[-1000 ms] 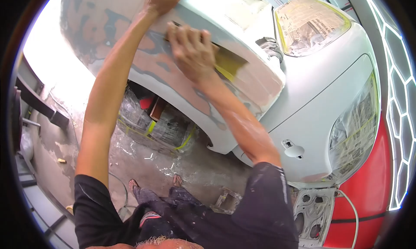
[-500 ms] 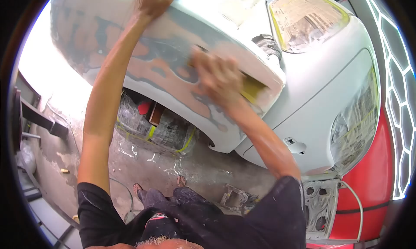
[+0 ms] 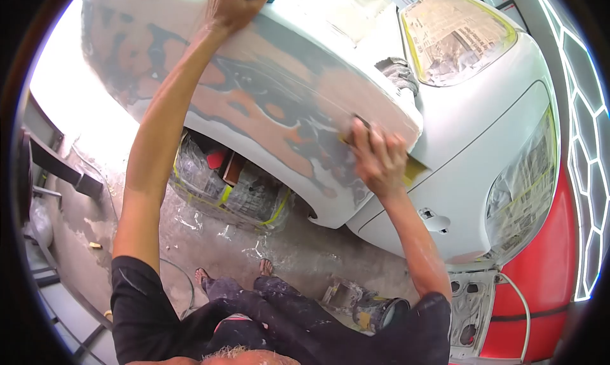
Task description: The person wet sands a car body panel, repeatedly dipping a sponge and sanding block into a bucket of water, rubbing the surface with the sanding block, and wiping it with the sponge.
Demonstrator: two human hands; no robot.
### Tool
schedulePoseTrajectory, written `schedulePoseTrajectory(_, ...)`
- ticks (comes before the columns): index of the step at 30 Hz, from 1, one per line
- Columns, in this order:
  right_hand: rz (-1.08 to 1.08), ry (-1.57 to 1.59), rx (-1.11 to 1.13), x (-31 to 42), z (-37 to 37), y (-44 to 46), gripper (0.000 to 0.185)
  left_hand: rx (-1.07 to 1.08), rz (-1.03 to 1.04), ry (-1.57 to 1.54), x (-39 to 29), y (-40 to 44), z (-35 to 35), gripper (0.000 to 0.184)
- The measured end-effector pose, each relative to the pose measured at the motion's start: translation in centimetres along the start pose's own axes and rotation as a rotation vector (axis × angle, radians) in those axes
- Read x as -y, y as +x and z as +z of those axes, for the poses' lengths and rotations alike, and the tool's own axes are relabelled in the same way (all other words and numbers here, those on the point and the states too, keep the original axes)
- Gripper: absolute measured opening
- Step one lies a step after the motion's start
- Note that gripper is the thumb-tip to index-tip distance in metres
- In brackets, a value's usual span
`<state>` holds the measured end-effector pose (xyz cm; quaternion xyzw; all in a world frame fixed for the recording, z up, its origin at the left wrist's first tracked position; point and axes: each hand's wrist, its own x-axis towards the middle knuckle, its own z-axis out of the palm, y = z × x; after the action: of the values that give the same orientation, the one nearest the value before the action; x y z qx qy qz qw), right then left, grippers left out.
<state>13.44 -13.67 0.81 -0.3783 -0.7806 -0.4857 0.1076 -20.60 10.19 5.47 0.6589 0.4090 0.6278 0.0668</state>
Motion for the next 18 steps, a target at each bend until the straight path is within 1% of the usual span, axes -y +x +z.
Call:
schedulePoseTrajectory(2, -0.007, 0.016, -0.022, 3.9, 3.2, 7.4, 0.049, 0.000, -0.021, -0.054, 0.9, -0.1, 0.0, 0.045)
schedulePoseTrajectory(4, -0.012, -0.006, -0.089, 7.7, 5.0, 14.8, 0.055, 0.037, 0.003, -0.105, 0.9, 0.0, 0.0, 0.045)
schedulePoseTrajectory(6, -0.016, 0.031, -0.135, 9.7, 7.1, 18.2, 0.061, 0.058, 0.014, -0.151, 1.7, 0.3, -0.8, 0.046)
schedulePoseTrajectory(7, -0.036, 0.083, -0.145, 9.5, 7.4, 18.2, 0.061, 0.108, -0.036, -0.153, 1.7, 0.4, -1.1, 0.046)
schedulePoseTrajectory(8, -0.047, 0.133, -0.151, 9.0, 7.4, 17.7, 0.062, 0.168, -0.083, -0.157, 1.5, 0.5, -1.2, 0.047)
schedulePoseTrajectory(9, -0.059, 0.178, -0.163, 8.4, 7.0, 16.9, 0.062, 0.130, -0.042, -0.186, 1.2, 0.2, -0.8, 0.049)
schedulePoseTrajectory(10, -0.048, 0.189, -0.111, 7.1, 5.7, 14.6, 0.063, 0.125, -0.063, -0.154, 0.5, 0.0, -0.7, 0.048)
schedulePoseTrajectory(11, -0.037, 0.197, -0.058, 5.2, 3.8, 11.0, 0.065, 0.120, -0.081, -0.125, 0.0, -0.1, -0.7, 0.048)
schedulePoseTrajectory(13, 0.065, 0.102, -0.002, 1.4, 0.2, 2.1, 0.065, 0.071, -0.092, -0.087, -0.5, -0.6, -0.8, 0.046)
schedulePoseTrajectory(14, 0.080, 0.069, 0.027, -0.7, -1.0, -2.4, 0.059, 0.032, -0.059, -0.093, -0.5, -0.8, -0.6, 0.045)
schedulePoseTrajectory(15, 0.062, 0.079, 0.017, -2.0, -1.8, -5.2, 0.058, -0.012, -0.021, -0.100, -0.4, -0.7, -0.3, 0.044)
schedulePoseTrajectory(16, 0.049, 0.083, 0.012, -2.2, -2.7, -4.8, 0.057, -0.051, 0.020, -0.113, -0.4, -0.5, -0.1, 0.043)
schedulePoseTrajectory(17, 0.061, 0.062, 0.027, -1.6, -2.3, -4.2, 0.058, 0.005, -0.013, -0.070, -0.6, -0.3, -0.3, 0.042)
schedulePoseTrajectory(18, 0.066, 0.045, 0.038, -1.0, -1.1, -2.7, 0.060, -0.001, 0.002, -0.096, -0.3, -0.3, 0.0, 0.042)
